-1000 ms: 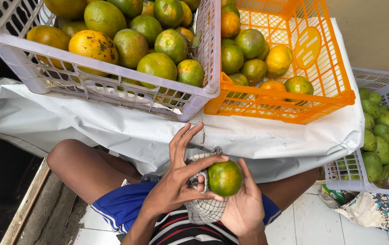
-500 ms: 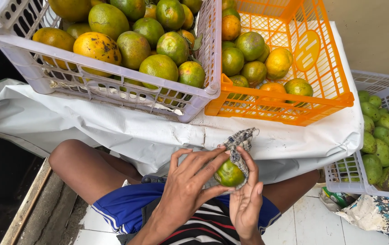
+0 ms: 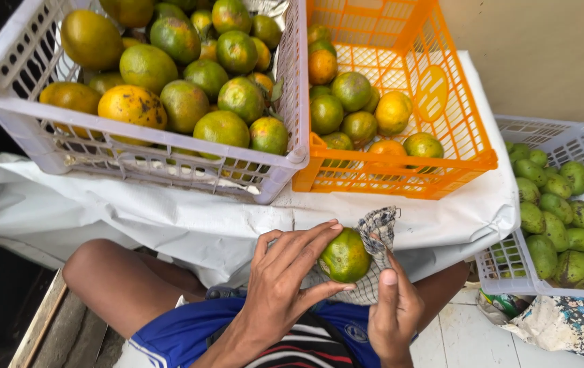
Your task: Wiping citrus fruits with a cloth and sorting them into plastic crates.
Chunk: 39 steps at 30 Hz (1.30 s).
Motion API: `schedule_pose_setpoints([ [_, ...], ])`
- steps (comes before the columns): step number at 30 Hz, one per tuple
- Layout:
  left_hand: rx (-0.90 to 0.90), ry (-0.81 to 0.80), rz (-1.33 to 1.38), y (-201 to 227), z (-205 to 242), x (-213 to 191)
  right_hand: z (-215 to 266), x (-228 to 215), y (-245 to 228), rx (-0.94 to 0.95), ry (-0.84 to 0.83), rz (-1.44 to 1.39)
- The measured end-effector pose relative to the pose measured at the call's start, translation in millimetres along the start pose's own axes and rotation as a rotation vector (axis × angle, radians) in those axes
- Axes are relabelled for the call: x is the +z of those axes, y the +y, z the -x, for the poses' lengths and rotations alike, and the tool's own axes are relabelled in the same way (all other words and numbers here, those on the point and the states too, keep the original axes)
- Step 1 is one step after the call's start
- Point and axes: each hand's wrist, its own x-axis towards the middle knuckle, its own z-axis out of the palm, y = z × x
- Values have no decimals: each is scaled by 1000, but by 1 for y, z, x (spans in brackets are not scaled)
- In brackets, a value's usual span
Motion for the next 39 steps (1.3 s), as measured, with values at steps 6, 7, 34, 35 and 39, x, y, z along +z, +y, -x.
schedule_pose_setpoints([
  [6, 153, 76, -143, 9, -44, -22, -49, -34, -13, -127, 165, 119],
  [7, 180, 94, -159, 11, -53, -26, -60, -41, -14, -173, 237, 135],
  [34, 298, -727, -661, -112, -235, 82, -267, -30, -34, -370, -105, 954],
  [35, 304, -724, -666, -95, -236, 68, -268, -31, -32, -374, -97, 953],
  [39, 165, -872, -443, -53, -244, 27, -272, -34, -27, -295, -159, 932],
])
